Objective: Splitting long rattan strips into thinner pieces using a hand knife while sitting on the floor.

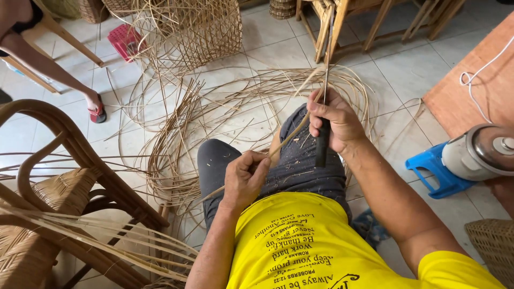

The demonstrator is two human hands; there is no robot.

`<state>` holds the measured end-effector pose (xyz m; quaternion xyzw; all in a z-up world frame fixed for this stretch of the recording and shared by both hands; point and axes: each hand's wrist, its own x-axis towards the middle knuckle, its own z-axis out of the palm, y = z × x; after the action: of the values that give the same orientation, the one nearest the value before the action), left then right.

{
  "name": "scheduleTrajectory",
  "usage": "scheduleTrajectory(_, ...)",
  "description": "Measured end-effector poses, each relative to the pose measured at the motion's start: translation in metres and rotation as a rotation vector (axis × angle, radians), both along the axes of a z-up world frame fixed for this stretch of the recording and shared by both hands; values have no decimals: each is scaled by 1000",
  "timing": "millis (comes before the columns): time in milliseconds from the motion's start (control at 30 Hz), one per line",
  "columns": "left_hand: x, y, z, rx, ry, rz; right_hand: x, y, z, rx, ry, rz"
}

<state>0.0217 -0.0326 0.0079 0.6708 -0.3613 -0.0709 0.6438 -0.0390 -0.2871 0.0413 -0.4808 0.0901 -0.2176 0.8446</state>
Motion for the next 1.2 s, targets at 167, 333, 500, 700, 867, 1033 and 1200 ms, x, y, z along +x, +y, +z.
scheduleTrajectory(167, 8, 7, 2, 132, 18, 9, 22, -5, -18, -290, -162, -147)
scheduleTrajectory(333, 12, 8, 15, 290, 34, -1, 24, 10, -42, -214, -139, -98)
scheduleTrajectory(500, 5, -9, 38, 221, 24, -124, 11, 43, -66, -78, 24, 65)
scheduleTrajectory(700, 11, -7, -4, 92, 103, -140, -12, 49, -48, -101, 111, 518)
scheduleTrajectory(867, 3, 5, -5, 129, 180, -153, -16, 33, -83, 93, 69, 659)
scheduleTrajectory(1033, 2, 4, 2, 80, 233, -141, -3, 39, -79, 302, -15, 644)
scheduleTrajectory(1200, -6, 21, 8, 21, 342, -141, -3, 29, -72, 241, -46, 718)
